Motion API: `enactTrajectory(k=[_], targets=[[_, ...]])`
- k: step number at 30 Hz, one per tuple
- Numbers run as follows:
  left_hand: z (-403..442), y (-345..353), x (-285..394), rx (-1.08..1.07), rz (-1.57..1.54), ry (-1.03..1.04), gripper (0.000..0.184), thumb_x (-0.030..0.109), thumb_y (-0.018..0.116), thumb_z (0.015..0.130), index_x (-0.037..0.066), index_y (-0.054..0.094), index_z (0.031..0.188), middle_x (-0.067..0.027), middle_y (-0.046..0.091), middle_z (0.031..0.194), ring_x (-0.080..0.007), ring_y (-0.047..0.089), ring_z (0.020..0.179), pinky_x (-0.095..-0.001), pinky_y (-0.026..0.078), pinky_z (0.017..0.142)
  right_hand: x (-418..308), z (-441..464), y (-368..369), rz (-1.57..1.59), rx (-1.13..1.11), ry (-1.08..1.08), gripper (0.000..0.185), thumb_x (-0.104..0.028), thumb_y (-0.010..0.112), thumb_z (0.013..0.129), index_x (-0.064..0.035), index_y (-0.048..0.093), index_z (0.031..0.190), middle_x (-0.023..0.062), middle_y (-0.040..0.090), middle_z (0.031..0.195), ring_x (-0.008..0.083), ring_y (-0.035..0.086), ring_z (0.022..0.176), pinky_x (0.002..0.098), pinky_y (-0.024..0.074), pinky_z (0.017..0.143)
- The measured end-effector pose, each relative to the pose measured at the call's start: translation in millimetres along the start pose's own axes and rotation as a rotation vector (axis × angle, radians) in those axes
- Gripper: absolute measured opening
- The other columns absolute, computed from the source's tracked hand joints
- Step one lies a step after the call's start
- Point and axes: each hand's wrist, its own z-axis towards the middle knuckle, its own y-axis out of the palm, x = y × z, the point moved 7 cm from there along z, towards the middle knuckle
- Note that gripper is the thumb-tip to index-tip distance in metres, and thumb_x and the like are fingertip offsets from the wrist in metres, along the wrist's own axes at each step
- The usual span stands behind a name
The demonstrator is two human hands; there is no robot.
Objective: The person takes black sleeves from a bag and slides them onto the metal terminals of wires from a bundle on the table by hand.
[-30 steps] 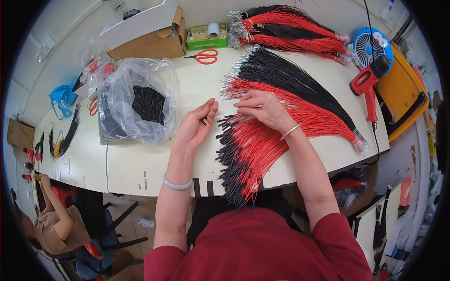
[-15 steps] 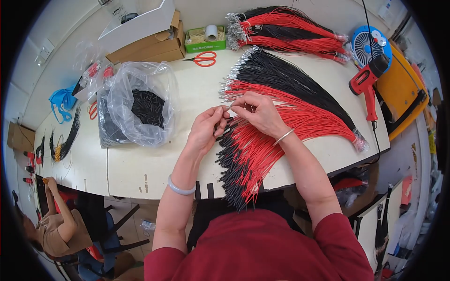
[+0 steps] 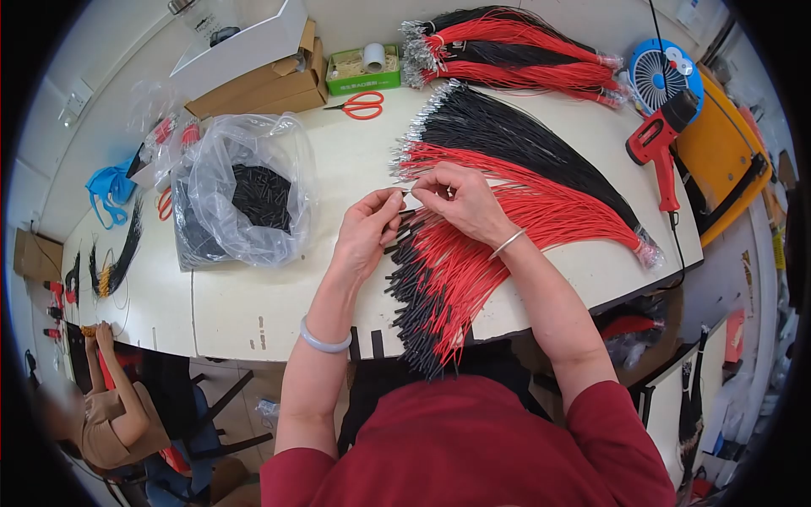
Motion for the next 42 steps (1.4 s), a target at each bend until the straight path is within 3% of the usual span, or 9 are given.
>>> enactTrajectory(k=[12,17,23,27,32,38,42], targets=[[-2,2,6,0.106,0.448,0.115,0.022,0.021,0.064,0.097,0.000,0.070,0.098,-0.0002,0.058,0.074,-0.0031,0.042,0.056,-0.0164,0.031,0.047,-10,-3,2,-0.263,-0.074,-0.167,0.009,-0.011,0.071,0.080,-0.0039,0.072,0.085,0.0049,0.066,0.079,0.0202,0.055,0.061,0.0325,0.0454,0.057],[-3,0,12,0.126,0.360,0.094,0.023,0.022,0.064,0.098,0.000,0.069,0.096,0.0025,0.054,0.069,-0.0018,0.039,0.054,-0.0163,0.029,0.046,-7,-1,-6,-0.229,-0.063,-0.077,0.008,-0.012,0.071,0.080,-0.0048,0.073,0.083,0.0047,0.065,0.078,0.0210,0.056,0.061,0.0335,0.0450,0.057],[2,-3,0,0.088,0.348,-0.014,0.024,0.022,0.062,0.100,-0.002,0.067,0.102,0.0000,0.057,0.076,-0.0024,0.039,0.054,-0.0156,0.028,0.045,-3,-1,-1,-0.212,-0.053,-0.169,0.009,-0.013,0.071,0.080,-0.0051,0.074,0.083,0.0041,0.066,0.078,0.0210,0.055,0.060,0.0337,0.0446,0.057],[4,-2,0,-0.045,-0.080,-0.085,0.025,0.019,0.059,0.101,-0.003,0.065,0.111,-0.0044,0.060,0.086,-0.0044,0.041,0.057,-0.0175,0.031,0.044,-5,0,-4,-0.244,-0.070,-0.121,0.009,-0.005,0.073,0.079,-0.0008,0.075,0.087,0.0037,0.065,0.072,0.0147,0.052,0.062,0.0275,0.0435,0.057],[4,-2,-7,-0.119,-0.158,-0.160,0.024,0.014,0.057,0.102,-0.004,0.060,0.117,-0.0057,0.060,0.093,-0.0046,0.042,0.060,-0.0170,0.033,0.045,5,-1,0,-0.125,-0.108,-0.081,0.011,-0.014,0.073,0.080,-0.0055,0.076,0.086,0.0051,0.067,0.076,0.0212,0.054,0.058,0.0336,0.0449,0.057],[6,-11,9,-0.118,-0.311,-0.117,0.022,0.006,0.054,0.101,-0.006,0.056,0.120,-0.0094,0.059,0.098,-0.0079,0.049,0.070,-0.0168,0.039,0.053,12,-1,-16,0.029,-0.206,0.041,0.012,-0.012,0.073,0.082,-0.0011,0.076,0.086,0.0062,0.067,0.076,0.0184,0.056,0.065,0.0288,0.0467,0.062],[1,-24,11,0.197,-0.640,-0.155,0.024,0.000,0.053,0.099,-0.009,0.053,0.121,-0.0147,0.058,0.105,-0.0136,0.056,0.083,-0.0172,0.047,0.066,39,3,-61,-0.557,0.052,0.087,0.016,-0.018,0.071,0.085,-0.0027,0.075,0.089,0.0074,0.069,0.078,0.0238,0.061,0.071,0.0339,0.0495,0.069]])
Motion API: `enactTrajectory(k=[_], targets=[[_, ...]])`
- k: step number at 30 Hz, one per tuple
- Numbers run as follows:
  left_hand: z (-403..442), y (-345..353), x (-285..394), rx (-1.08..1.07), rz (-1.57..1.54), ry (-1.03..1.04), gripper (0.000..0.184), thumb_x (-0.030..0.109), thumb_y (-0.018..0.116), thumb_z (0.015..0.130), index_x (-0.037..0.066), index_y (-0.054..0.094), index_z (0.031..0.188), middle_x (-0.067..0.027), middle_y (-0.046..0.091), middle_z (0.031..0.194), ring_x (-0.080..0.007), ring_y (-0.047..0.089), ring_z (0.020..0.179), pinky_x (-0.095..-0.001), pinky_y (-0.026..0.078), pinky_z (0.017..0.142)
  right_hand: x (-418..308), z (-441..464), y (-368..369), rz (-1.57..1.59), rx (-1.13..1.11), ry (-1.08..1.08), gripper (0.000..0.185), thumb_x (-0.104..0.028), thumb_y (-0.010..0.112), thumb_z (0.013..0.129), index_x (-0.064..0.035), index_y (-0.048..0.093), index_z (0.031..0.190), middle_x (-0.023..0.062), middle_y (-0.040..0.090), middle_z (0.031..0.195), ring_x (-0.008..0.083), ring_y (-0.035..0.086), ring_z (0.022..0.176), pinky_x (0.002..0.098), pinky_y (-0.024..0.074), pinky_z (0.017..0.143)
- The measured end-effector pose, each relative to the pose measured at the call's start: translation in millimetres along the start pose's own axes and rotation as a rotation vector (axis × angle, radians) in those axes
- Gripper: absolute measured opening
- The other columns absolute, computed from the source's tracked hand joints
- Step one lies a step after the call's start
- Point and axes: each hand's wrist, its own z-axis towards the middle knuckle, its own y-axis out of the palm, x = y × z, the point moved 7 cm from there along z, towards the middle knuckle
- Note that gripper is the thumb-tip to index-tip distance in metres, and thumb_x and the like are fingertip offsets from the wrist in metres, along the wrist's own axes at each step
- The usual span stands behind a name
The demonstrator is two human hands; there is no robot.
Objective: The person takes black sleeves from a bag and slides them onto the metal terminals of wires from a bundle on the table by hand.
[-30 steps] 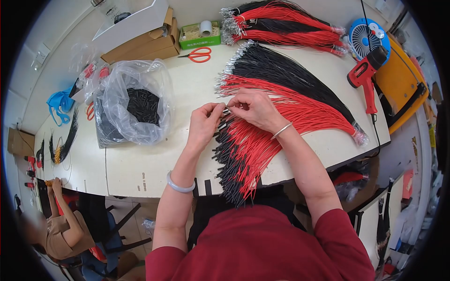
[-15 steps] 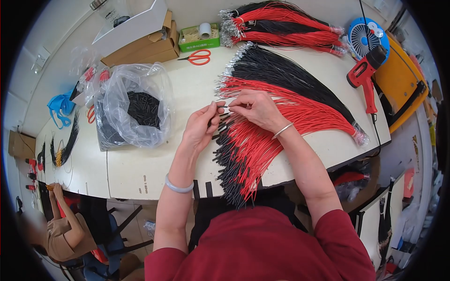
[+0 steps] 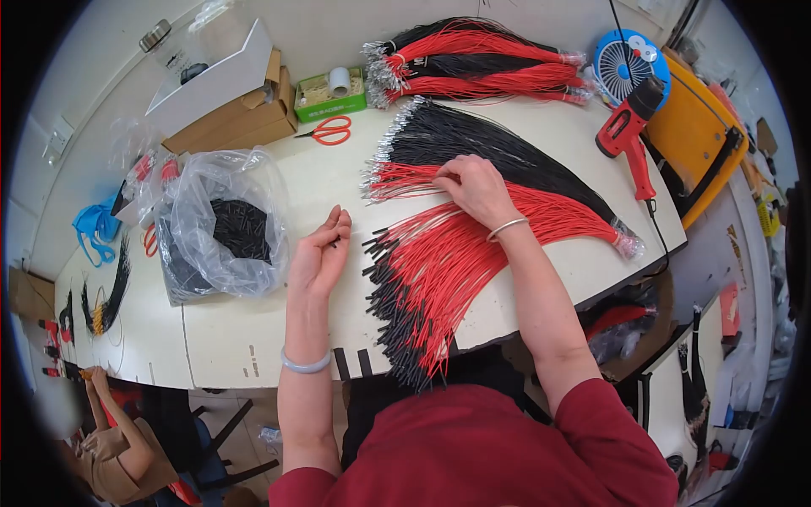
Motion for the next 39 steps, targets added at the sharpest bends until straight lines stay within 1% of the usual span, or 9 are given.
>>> enactTrajectory(k=[6,11,16,20,21,25,31,35,39], targets=[[8,-11,1,-0.096,-0.007,0.003,0.027,-0.003,0.053,0.098,-0.011,0.049,0.124,-0.0196,0.056,0.110,-0.0182,0.058,0.091,-0.0204,0.052,0.077,11,-3,-2,-0.364,0.218,0.026,0.020,-0.021,0.069,0.088,-0.0024,0.072,0.093,0.0095,0.069,0.083,0.0258,0.064,0.079,0.0370,0.0503,0.077],[-8,4,1,-0.025,0.139,0.111,0.028,-0.002,0.054,0.098,-0.010,0.049,0.125,-0.0189,0.057,0.113,-0.0171,0.059,0.093,-0.0209,0.053,0.079,13,3,-3,-0.149,0.039,0.145,0.021,-0.023,0.069,0.089,-0.0033,0.069,0.096,0.0103,0.068,0.086,0.0259,0.063,0.075,0.0375,0.0507,0.073],[-3,-3,-1,-0.079,0.216,0.108,0.028,0.001,0.054,0.100,-0.008,0.050,0.126,-0.0155,0.060,0.110,-0.0143,0.059,0.088,-0.0201,0.053,0.075,-10,-1,-17,0.094,0.126,0.219,0.016,-0.020,0.069,0.089,-0.0042,0.071,0.095,0.0087,0.068,0.088,0.0250,0.062,0.072,0.0355,0.0504,0.067],[-10,10,-6,-0.152,0.357,0.145,0.024,0.004,0.056,0.100,-0.006,0.056,0.121,-0.0105,0.062,0.101,-0.0106,0.058,0.082,-0.0175,0.051,0.070,-60,-7,-15,0.087,0.216,-0.106,0.013,-0.015,0.067,0.090,-0.0046,0.071,0.098,0.0070,0.067,0.089,0.0236,0.061,0.069,0.0327,0.0497,0.062],[-10,10,-6,-0.143,0.356,0.152,0.024,0.004,0.056,0.100,-0.006,0.056,0.121,-0.0105,0.062,0.101,-0.0106,0.058,0.082,-0.0175,0.051,0.070,-63,-8,-10,0.096,0.211,-0.111,0.013,-0.015,0.067,0.090,-0.0046,0.071,0.098,0.0070,0.067,0.089,0.0236,0.061,0.069,0.0327,0.0497,0.062],[-7,12,-13,-0.207,0.391,0.102,0.023,0.006,0.060,0.099,-0.004,0.057,0.119,-0.0075,0.062,0.094,-0.0076,0.057,0.075,-0.0161,0.049,0.062,-82,-14,17,0.314,0.108,-0.295,0.013,-0.011,0.067,0.089,-0.0046,0.072,0.099,0.0056,0.067,0.090,0.0218,0.061,0.067,0.0318,0.0495,0.062],[-5,9,-16,-0.219,0.412,0.086,0.020,0.009,0.062,0.098,-0.003,0.059,0.114,-0.0063,0.061,0.093,-0.0051,0.054,0.070,-0.0143,0.043,0.053,-81,-14,22,0.379,0.035,-0.262,0.014,-0.012,0.068,0.087,-0.0041,0.072,0.099,0.0053,0.067,0.090,0.0207,0.059,0.065,0.0325,0.0484,0.060],[-4,9,-19,-0.211,0.452,0.086,0.020,0.011,0.063,0.098,-0.003,0.059,0.113,-0.0058,0.061,0.091,-0.0034,0.050,0.066,-0.0138,0.035,0.047,-81,-14,23,0.368,-0.025,-0.185,0.015,-0.007,0.071,0.086,-0.0017,0.073,0.099,0.0039,0.063,0.086,0.0138,0.050,0.064,0.0253,0.0403,0.057],[-7,12,-21,-0.187,0.474,0.094,0.020,0.012,0.063,0.099,-0.003,0.060,0.111,-0.0055,0.061,0.090,-0.0028,0.048,0.064,-0.0139,0.032,0.045,-77,-13,27,0.434,-0.054,-0.133,0.013,-0.007,0.071,0.086,-0.0009,0.073,0.097,0.0034,0.062,0.084,0.0131,0.048,0.063,0.0250,0.0387,0.056]])
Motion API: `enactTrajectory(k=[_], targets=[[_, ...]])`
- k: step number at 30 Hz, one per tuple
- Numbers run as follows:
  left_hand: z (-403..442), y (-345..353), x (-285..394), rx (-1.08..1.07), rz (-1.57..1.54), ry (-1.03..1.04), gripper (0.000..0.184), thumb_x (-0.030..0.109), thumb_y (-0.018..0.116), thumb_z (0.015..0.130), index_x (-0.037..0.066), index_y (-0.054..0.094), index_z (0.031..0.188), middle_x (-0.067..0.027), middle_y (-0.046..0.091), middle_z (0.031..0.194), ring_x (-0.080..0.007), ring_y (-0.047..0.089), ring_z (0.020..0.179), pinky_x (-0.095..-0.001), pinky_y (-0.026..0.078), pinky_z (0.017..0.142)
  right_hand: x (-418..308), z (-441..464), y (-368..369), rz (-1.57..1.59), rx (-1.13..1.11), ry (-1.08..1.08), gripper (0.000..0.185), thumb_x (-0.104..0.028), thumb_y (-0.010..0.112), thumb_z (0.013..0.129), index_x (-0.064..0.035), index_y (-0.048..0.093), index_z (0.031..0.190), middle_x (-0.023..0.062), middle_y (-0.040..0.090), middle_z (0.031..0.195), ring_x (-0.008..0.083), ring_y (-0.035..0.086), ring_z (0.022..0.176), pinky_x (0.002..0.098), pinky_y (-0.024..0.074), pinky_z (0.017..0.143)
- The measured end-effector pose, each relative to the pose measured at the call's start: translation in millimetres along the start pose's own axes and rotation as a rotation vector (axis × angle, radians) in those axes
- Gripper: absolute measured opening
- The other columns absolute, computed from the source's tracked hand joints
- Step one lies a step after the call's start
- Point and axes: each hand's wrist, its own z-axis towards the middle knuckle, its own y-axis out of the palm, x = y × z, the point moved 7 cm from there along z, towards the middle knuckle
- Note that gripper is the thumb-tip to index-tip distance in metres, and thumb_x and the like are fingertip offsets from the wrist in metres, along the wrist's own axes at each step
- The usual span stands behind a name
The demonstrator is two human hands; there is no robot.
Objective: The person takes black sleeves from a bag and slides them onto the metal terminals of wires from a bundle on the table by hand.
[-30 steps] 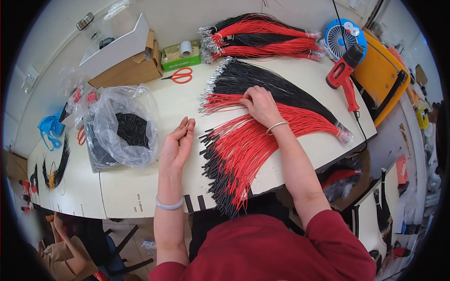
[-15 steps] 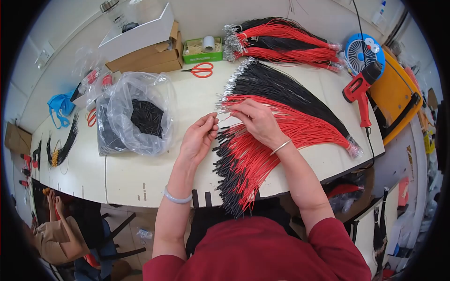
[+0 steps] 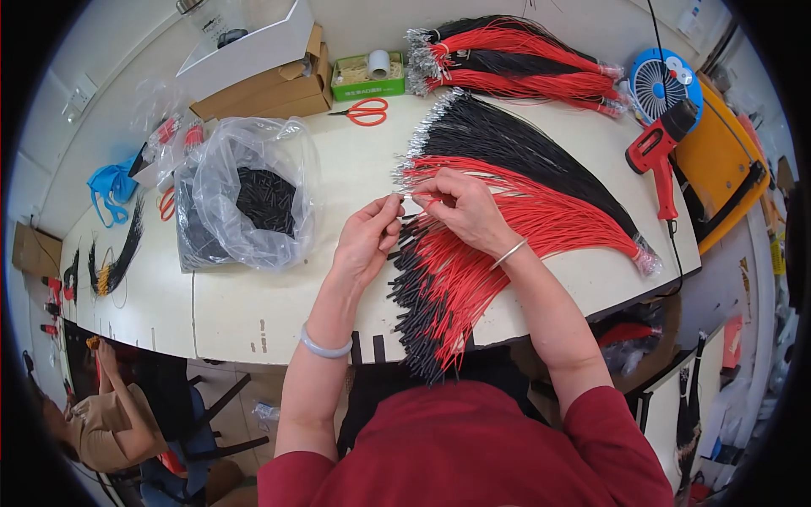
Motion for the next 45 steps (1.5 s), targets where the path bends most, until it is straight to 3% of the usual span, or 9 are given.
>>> enactTrajectory(k=[2,6,17,22,27,32,37,41,45], targets=[[0,-1,0,0.010,0.007,0.000,0.020,0.012,0.063,0.099,-0.003,0.060,0.111,-0.0054,0.060,0.090,-0.0026,0.047,0.064,-0.0139,0.031,0.045,2,0,1,0.024,-0.006,0.019,0.013,-0.008,0.071,0.086,-0.0006,0.072,0.096,0.0032,0.061,0.083,0.0129,0.048,0.063,0.0249,0.0382,0.056],[2,-5,-3,0.017,0.104,0.019,0.018,0.016,0.062,0.100,-0.001,0.062,0.106,-0.0037,0.060,0.090,-0.0022,0.044,0.061,-0.0145,0.030,0.045,5,-1,3,-0.027,-0.036,0.004,0.014,-0.014,0.068,0.084,-0.0030,0.070,0.093,0.0053,0.065,0.087,0.0208,0.054,0.064,0.0315,0.0438,0.059],[0,-2,-1,0.093,0.196,0.072,0.020,0.020,0.063,0.100,0.000,0.065,0.100,-0.0011,0.058,0.082,-0.0024,0.042,0.055,-0.0152,0.029,0.045,6,-1,3,-0.057,-0.051,0.033,0.015,-0.015,0.068,0.083,-0.0030,0.070,0.092,0.0066,0.065,0.086,0.0226,0.055,0.065,0.0336,0.0448,0.059],[-3,0,3,0.151,0.451,0.151,0.019,0.019,0.062,0.100,0.000,0.066,0.099,-0.0001,0.058,0.078,-0.0020,0.041,0.054,-0.0156,0.028,0.045,-4,-4,6,-0.215,-0.032,-0.112,0.014,-0.014,0.068,0.083,-0.0026,0.071,0.091,0.0068,0.065,0.086,0.0224,0.055,0.064,0.0339,0.0454,0.060],[2,-6,9,0.160,0.419,0.198,0.021,0.019,0.064,0.097,-0.001,0.068,0.096,-0.0010,0.059,0.074,-0.0030,0.043,0.054,-0.0176,0.031,0.045,1,0,-3,-0.044,-0.019,-0.059,0.013,-0.013,0.068,0.083,-0.0025,0.071,0.091,0.0071,0.066,0.087,0.0223,0.055,0.064,0.0338,0.0460,0.060],[1,0,8,0.173,0.416,0.182,0.022,0.021,0.065,0.097,0.000,0.069,0.094,0.0002,0.058,0.072,-0.0027,0.041,0.052,-0.0168,0.030,0.045,1,0,-2,-0.087,-0.030,-0.054,0.014,-0.011,0.068,0.083,-0.0030,0.071,0.093,0.0070,0.068,0.088,0.0222,0.055,0.063,0.0332,0.0457,0.059],[4,-1,1,0.101,0.281,0.085,0.020,0.018,0.061,0.099,-0.002,0.067,0.100,-0.0012,0.059,0.078,-0.0030,0.042,0.055,-0.0161,0.031,0.045,4,0,1,-0.090,-0.049,-0.062,0.015,-0.012,0.068,0.083,-0.0030,0.073,0.094,0.0072,0.069,0.088,0.0217,0.055,0.062,0.0318,0.0452,0.059],[1,6,2,-0.026,-0.051,-0.013,0.021,0.014,0.058,0.101,-0.004,0.064,0.108,-0.0042,0.061,0.089,-0.0033,0.044,0.060,-0.0157,0.032,0.044,11,0,-2,0.031,-0.047,0.043,0.015,-0.009,0.068,0.084,-0.0027,0.075,0.095,0.0067,0.069,0.086,0.0191,0.055,0.063,0.0304,0.0443,0.059],[6,-2,-3,-0.111,-0.045,-0.036,0.022,0.011,0.055,0.102,-0.006,0.059,0.116,-0.0077,0.061,0.099,-0.0053,0.047,0.066,-0.0163,0.036,0.047,14,-1,0,0.165,-0.106,0.128,0.012,-0.007,0.070,0.085,-0.0011,0.075,0.094,0.0048,0.065,0.083,0.0146,0.052,0.065,0.0269,0.0411,0.059]])
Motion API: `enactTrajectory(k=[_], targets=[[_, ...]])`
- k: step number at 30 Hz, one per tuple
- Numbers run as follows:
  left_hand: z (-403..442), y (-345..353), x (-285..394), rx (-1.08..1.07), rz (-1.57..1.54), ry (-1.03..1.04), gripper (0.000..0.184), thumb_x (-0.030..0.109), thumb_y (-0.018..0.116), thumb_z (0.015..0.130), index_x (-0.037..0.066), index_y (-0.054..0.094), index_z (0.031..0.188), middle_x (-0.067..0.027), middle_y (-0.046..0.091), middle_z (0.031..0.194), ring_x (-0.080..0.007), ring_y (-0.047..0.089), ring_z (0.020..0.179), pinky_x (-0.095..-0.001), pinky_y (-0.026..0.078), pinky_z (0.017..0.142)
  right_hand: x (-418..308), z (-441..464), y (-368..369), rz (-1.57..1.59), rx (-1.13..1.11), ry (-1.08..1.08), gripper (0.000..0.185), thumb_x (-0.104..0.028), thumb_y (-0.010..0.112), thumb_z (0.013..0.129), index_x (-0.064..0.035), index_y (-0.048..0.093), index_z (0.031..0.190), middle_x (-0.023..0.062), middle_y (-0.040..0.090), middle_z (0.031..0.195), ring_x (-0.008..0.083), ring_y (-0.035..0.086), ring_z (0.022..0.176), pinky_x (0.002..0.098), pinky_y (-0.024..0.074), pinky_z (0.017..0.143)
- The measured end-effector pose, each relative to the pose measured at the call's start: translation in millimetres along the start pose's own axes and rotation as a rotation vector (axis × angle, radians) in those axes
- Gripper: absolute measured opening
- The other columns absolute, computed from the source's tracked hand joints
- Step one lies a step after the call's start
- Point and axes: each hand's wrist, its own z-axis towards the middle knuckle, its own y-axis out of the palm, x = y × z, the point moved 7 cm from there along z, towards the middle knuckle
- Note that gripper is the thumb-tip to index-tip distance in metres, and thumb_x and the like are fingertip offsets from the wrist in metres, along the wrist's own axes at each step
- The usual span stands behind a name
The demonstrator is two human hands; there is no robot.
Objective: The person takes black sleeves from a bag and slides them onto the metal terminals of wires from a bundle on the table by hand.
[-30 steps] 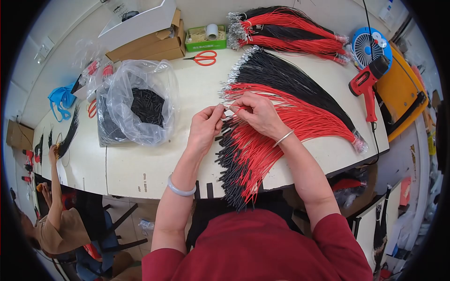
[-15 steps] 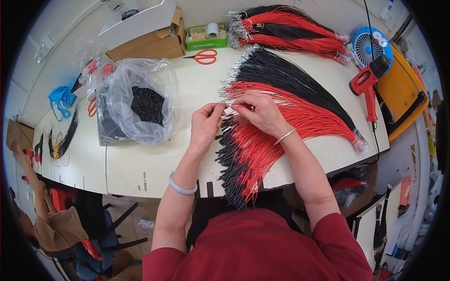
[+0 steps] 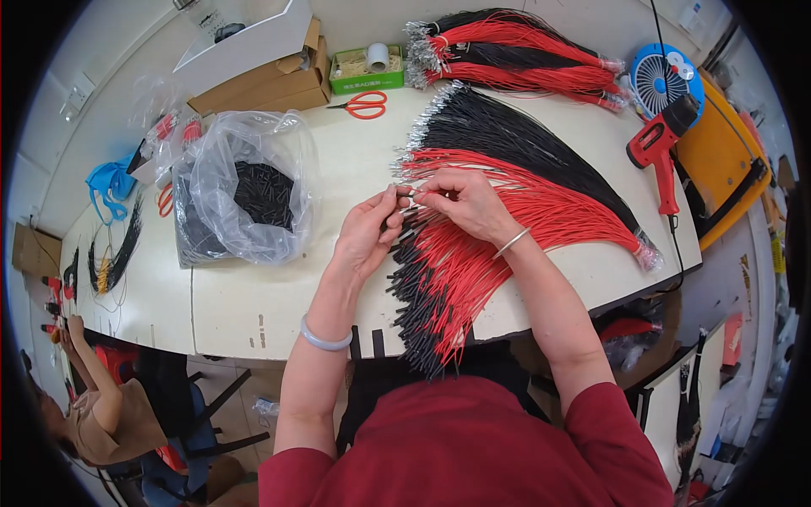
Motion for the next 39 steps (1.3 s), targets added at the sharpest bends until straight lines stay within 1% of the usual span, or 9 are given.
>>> enactTrajectory(k=[2,6,11,16,22,26,32,37,39], targets=[[-1,1,1,-0.026,0.000,-0.008,0.023,0.010,0.054,0.102,-0.006,0.057,0.119,-0.0089,0.061,0.102,-0.0059,0.049,0.068,-0.0166,0.038,0.048,3,0,1,0.044,-0.023,0.028,0.012,-0.007,0.071,0.085,-0.0005,0.075,0.094,0.0041,0.064,0.082,0.0131,0.050,0.066,0.0257,0.0400,0.059],[-3,-12,18,0.259,-0.096,0.095,0.027,0.009,0.053,0.103,-0.006,0.053,0.125,-0.0116,0.060,0.105,-0.0083,0.052,0.073,-0.0179,0.043,0.055,6,2,-3,0.009,0.038,-0.150,0.012,-0.006,0.070,0.086,-0.0016,0.076,0.096,0.0035,0.063,0.083,0.0119,0.049,0.066,0.0249,0.0383,0.058],[-9,-9,14,0.272,-0.095,0.047,0.031,0.004,0.050,0.102,-0.005,0.048,0.131,-0.0134,0.060,0.108,-0.0103,0.054,0.078,-0.0190,0.047,0.062,-7,1,0,0.043,0.053,-0.154,0.012,-0.006,0.070,0.087,-0.0023,0.076,0.097,0.0028,0.063,0.084,0.0110,0.048,0.066,0.0242,0.0376,0.058],[-6,0,4,-0.009,0.009,-0.005,0.027,0.003,0.052,0.101,-0.005,0.052,0.127,-0.0121,0.060,0.106,-0.0091,0.055,0.077,-0.0175,0.046,0.061,-4,0,1,0.019,0.048,-0.031,0.013,-0.008,0.071,0.087,-0.0022,0.076,0.097,0.0024,0.063,0.084,0.0107,0.048,0.067,0.0240,0.0383,0.059],[-4,0,0,0.045,0.112,0.044,0.024,0.004,0.055,0.100,-0.004,0.057,0.122,-0.0094,0.062,0.101,-0.0075,0.054,0.074,-0.0166,0.045,0.059,-8,-1,1,-0.031,0.117,-0.085,0.011,-0.010,0.071,0.087,-0.0017,0.074,0.094,0.0021,0.063,0.084,0.0101,0.047,0.066,0.0237,0.0383,0.058],[-4,0,2,0.055,0.133,0.088,0.021,0.007,0.060,0.099,-0.003,0.061,0.117,-0.0069,0.063,0.096,-0.0060,0.053,0.071,-0.0162,0.044,0.056,-5,-1,2,-0.015,0.127,-0.051,0.014,-0.013,0.070,0.086,0.0002,0.069,0.088,0.0041,0.067,0.085,0.0144,0.051,0.064,0.0265,0.0430,0.058],[-6,1,3,0.111,0.155,0.084,0.022,0.008,0.061,0.099,-0.002,0.061,0.118,-0.0060,0.061,0.098,-0.0054,0.051,0.071,-0.0156,0.040,0.054,-4,-2,2,-0.032,0.128,-0.003,0.012,-0.012,0.069,0.084,-0.0002,0.068,0.083,0.0038,0.067,0.084,0.0143,0.051,0.064,0.0270,0.0431,0.059],[-5,2,4,0.121,0.233,0.113,0.019,0.012,0.062,0.098,-0.001,0.064,0.112,-0.0027,0.060,0.089,-0.0040,0.048,0.065,-0.0159,0.036,0.051,-2,-1,1,-0.079,0.089,-0.012,0.011,-0.012,0.070,0.082,-0.0014,0.068,0.083,0.0034,0.067,0.082,0.0147,0.051,0.062,0.0280,0.0433,0.059],[-6,2,6,0.154,0.415,0.134,0.018,0.014,0.062,0.099,0.000,0.066,0.109,-0.0011,0.058,0.084,-0.0035,0.045,0.062,-0.0160,0.034,0.050,3,1,2,-0.095,0.041,-0.032,0.011,-0.013,0.069,0.081,-0.0021,0.069,0.082,0.0035,0.066,0.082,0.0163,0.051,0.062,0.0292,0.0436,0.059]])
